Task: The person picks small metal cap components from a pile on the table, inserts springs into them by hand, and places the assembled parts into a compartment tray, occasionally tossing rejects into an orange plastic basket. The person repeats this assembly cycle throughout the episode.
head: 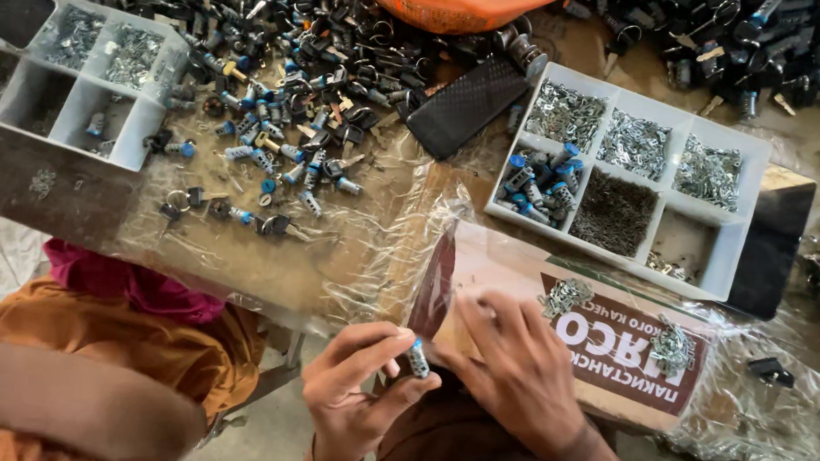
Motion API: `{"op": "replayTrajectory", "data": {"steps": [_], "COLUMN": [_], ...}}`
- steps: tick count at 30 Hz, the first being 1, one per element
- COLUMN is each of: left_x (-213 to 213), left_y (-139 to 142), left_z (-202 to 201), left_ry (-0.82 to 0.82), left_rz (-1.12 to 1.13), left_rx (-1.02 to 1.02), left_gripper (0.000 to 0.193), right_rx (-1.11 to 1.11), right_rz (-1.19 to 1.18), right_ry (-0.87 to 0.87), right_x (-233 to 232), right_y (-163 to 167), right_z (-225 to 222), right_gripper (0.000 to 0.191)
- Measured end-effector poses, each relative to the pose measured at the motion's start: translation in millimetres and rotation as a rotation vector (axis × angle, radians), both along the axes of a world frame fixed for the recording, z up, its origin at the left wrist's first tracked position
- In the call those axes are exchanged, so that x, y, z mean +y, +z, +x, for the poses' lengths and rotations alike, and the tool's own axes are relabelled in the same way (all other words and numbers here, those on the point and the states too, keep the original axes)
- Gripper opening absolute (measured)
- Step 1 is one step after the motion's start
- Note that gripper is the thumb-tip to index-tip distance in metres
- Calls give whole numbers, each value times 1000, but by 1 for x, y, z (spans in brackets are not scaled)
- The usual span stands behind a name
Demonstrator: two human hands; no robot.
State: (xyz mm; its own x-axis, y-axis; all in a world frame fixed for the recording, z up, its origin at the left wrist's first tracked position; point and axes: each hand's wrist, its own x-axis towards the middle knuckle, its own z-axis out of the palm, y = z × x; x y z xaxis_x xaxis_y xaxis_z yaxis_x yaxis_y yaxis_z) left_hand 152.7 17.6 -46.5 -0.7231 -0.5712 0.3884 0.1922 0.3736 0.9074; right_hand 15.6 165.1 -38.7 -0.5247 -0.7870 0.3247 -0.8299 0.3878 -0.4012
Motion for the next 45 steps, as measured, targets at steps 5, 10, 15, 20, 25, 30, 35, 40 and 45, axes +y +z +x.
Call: {"op": "replayTrajectory", "data": {"steps": [5,10,15,20,25,30,35,40,45], "left_x": [6,20,45,63,72,73,78,80,81], "left_y": [-8,-13,-19,-18,-11,-4,-1,2,3], "left_z": [-12,-22,-35,-49,-55,-56,-55,-56,-58], "left_ry": [-68,-135,-206,-363,-441,-481,-477,-478,-469], "left_rz": [56,-8,71,55,54,-8,-9,-41,-130], "left_rx": [-17,-35,-67,13,-2,-51,-56,-46,-51], "left_gripper": [47,47,49,42,39,39,43,44,43], "right_rx": [27,-108,-357,-263,-247,-292,-396,-391,-356], "right_rz": [-123,-287,-577,-663,-750,-793,-668,-612,-516], "right_ry": [142,143,-77,6,-89,-212,-216,-202,-255], "right_x": [47,57,82,103,108,111,123,127,131], "right_y": [-15,-20,-8,-3,-8,-18,-21,-19,-20], "right_z": [-1,0,10,16,23,32,36,33,32], "right_gripper": [35,32,17,20,26,23,23,25,27]}}
